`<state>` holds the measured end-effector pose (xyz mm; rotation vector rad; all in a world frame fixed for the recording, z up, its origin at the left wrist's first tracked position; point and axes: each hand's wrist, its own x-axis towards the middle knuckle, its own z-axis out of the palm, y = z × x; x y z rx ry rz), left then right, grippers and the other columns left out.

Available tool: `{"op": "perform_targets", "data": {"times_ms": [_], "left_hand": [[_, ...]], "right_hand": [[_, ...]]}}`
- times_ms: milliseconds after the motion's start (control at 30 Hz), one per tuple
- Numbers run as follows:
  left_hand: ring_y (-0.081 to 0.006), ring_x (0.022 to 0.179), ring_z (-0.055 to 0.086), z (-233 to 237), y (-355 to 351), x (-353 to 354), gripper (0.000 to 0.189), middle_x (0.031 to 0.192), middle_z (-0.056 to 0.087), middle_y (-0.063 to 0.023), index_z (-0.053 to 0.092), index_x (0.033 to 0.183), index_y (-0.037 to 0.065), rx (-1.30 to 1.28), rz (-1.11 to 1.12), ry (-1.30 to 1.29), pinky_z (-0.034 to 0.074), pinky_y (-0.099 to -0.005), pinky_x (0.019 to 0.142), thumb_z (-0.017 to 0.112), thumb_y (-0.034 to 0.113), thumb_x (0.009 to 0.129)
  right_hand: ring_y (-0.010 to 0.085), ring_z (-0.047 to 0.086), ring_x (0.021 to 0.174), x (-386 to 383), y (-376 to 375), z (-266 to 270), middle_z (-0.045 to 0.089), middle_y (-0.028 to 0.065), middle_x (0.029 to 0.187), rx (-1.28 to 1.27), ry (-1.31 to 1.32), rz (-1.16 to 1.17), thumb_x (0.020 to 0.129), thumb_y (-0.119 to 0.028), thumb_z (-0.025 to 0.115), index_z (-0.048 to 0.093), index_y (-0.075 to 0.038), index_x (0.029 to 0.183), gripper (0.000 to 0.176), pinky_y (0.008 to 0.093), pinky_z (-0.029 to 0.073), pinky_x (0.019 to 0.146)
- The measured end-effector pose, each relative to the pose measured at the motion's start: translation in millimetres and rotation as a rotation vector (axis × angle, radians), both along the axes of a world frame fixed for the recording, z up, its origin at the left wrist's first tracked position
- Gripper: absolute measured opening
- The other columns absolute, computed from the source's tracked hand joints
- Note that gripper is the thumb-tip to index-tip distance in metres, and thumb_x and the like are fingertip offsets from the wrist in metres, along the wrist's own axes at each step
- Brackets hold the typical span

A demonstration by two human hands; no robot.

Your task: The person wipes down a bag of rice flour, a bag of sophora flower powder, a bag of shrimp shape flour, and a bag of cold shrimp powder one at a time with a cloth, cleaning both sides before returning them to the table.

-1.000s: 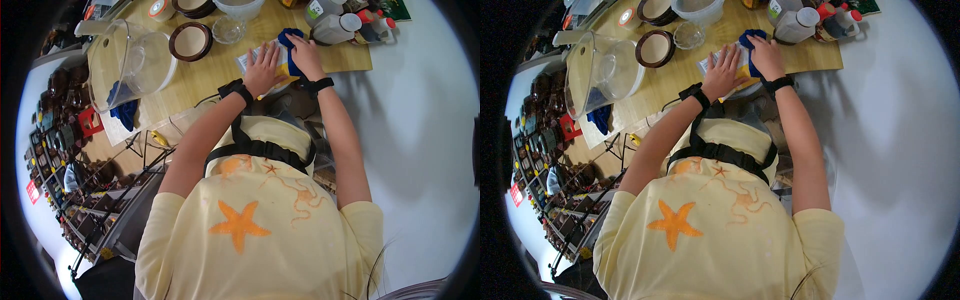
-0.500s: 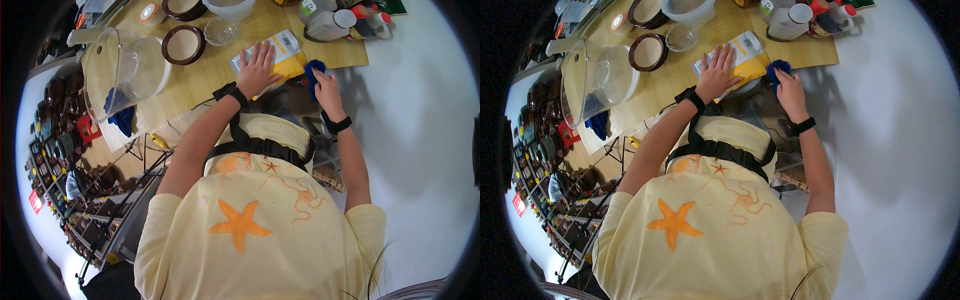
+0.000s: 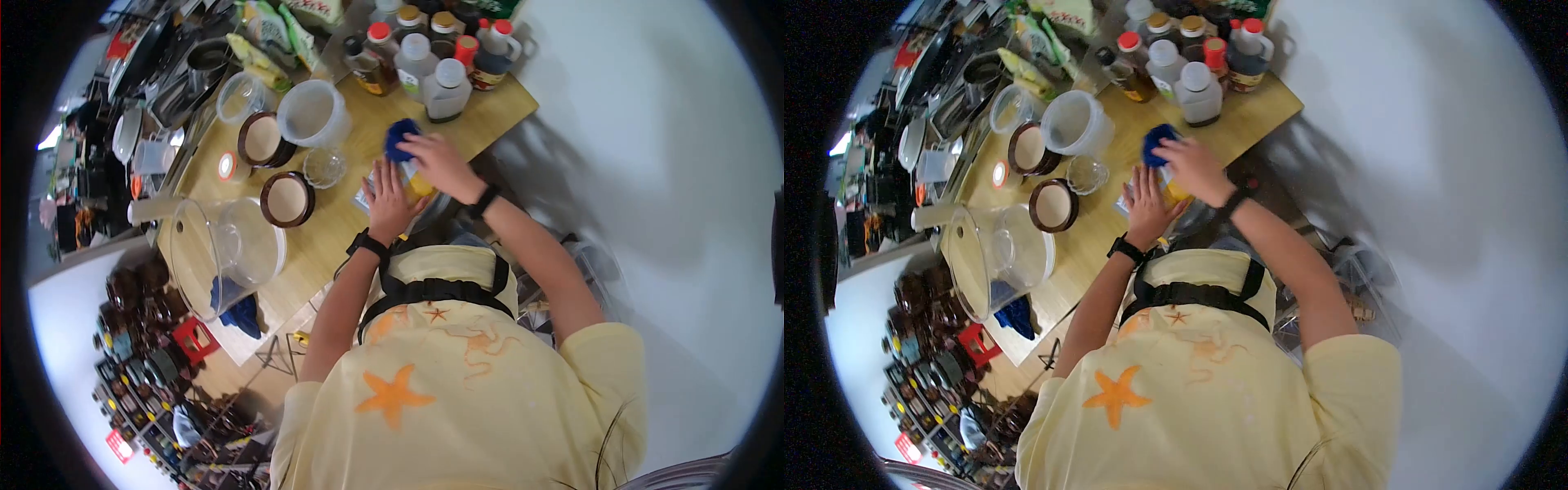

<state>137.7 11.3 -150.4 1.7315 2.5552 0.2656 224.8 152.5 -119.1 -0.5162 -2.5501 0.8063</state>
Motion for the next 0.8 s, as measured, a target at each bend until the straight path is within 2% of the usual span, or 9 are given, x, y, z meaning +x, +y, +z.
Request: {"op": "perform_targets", "data": {"times_ms": [100,200,233,333,433,533,633,733,800], "left_hand": [[-0.0406,0.132,0.019,6,-7,0,0.097,0.142,0.022,-0.0235,0.024,0.136,-0.003,-0.034,0.009,-0.006,0.017,-0.0588,0.101,0.061,0.058,0.071],[-0.0439,0.131,0.019,16,-22,6,0.099,0.141,0.021,-0.0263,0.02,0.138,-0.001,-0.163,0.08,-0.026,0.021,-0.062,0.097,0.062,0.057,0.07],[-0.0467,0.129,0.019,21,-29,1,0.102,0.141,0.019,-0.0293,0.018,0.14,0.0,-0.183,-0.001,-0.038,0.023,-0.0649,0.094,0.064,0.058,0.069],[-0.0477,0.129,0.021,17,-35,-13,0.105,0.141,0.02,-0.0295,0.017,0.14,0.001,-0.146,-0.087,-0.111,0.023,-0.0665,0.093,0.065,0.059,0.067],[-0.0489,0.128,0.021,20,-27,-7,0.108,0.14,0.02,-0.0302,0.018,0.14,-0.001,-0.22,-0.025,-0.096,0.022,-0.0656,0.094,0.067,0.059,0.063],[-0.0521,0.126,0.022,28,-15,11,0.112,0.139,0.021,-0.0324,0.02,0.138,-0.004,-0.289,0.028,0.07,0.022,-0.063,0.097,0.069,0.059,0.06],[-0.0556,0.126,0.016,29,-5,22,0.111,0.14,0.015,-0.0335,0.018,0.136,-0.008,-0.276,0.033,-0.007,0.016,-0.0618,0.1,0.076,0.046,0.059],[-0.0566,0.125,0.017,8,-3,23,0.109,0.139,0.016,-0.0344,0.018,0.135,-0.01,-0.19,0.062,0.136,0.016,-0.0608,0.101,0.079,0.034,0.057],[-0.0562,0.125,0.017,1,-5,20,0.106,0.14,0.014,-0.0327,0.017,0.137,-0.006,-0.193,0.067,0.05,0.017,-0.0609,0.101,0.078,0.029,0.057]], "right_hand": [[0.0258,0.048,0.11,-20,-18,-23,0.052,0.0055,0.126,0.102,-0.166,-0.033,0.078,-0.01,0.054,0.057,-0.016,0.116,0.038,0.0489,0.04,0.087],[0.0265,0.048,0.111,-13,-12,-37,0.05,0.0044,0.128,0.099,-0.152,-0.047,0.078,-0.011,0.053,0.055,-0.018,0.119,0.041,0.0471,0.042,0.085],[0.0264,0.049,0.11,-8,-9,-37,0.051,0.0039,0.128,0.037,-0.103,-0.05,0.078,-0.01,0.052,0.055,-0.02,0.12,0.043,0.046,0.043,0.083],[0.0261,0.05,0.107,10,-2,-27,0.052,0.0039,0.127,-0.027,-0.257,-0.133,0.077,-0.008,0.052,0.056,-0.019,0.119,0.044,0.0436,0.044,0.082],[0.0283,0.051,0.101,27,-4,-21,0.056,0.005,0.12,0.04,-0.225,-0.149,0.075,-0.005,0.053,0.059,-0.016,0.115,0.042,0.0412,0.044,0.082],[0.0293,0.051,0.098,45,-11,-19,0.058,0.0057,0.115,0.029,-0.163,-0.105,0.072,-0.002,0.055,0.063,-0.013,0.108,0.039,0.0414,0.044,0.082],[0.0297,0.051,0.094,62,-22,-9,0.061,0.0061,0.108,-0.048,-0.15,-0.074,0.068,0.0,0.057,0.066,-0.011,0.101,0.036,0.0396,0.043,0.083],[0.0291,0.051,0.092,77,-15,-14,0.063,0.007,0.104,-0.182,-0.074,-0.163,0.067,0.001,0.057,0.066,-0.011,0.099,0.035,0.0367,0.043,0.082],[0.0305,0.053,0.088,87,1,-15,0.064,0.0101,0.099,-0.15,-0.058,-0.263,0.068,0.0,0.058,0.066,-0.009,0.098,0.033,0.0356,0.043,0.081]]}}
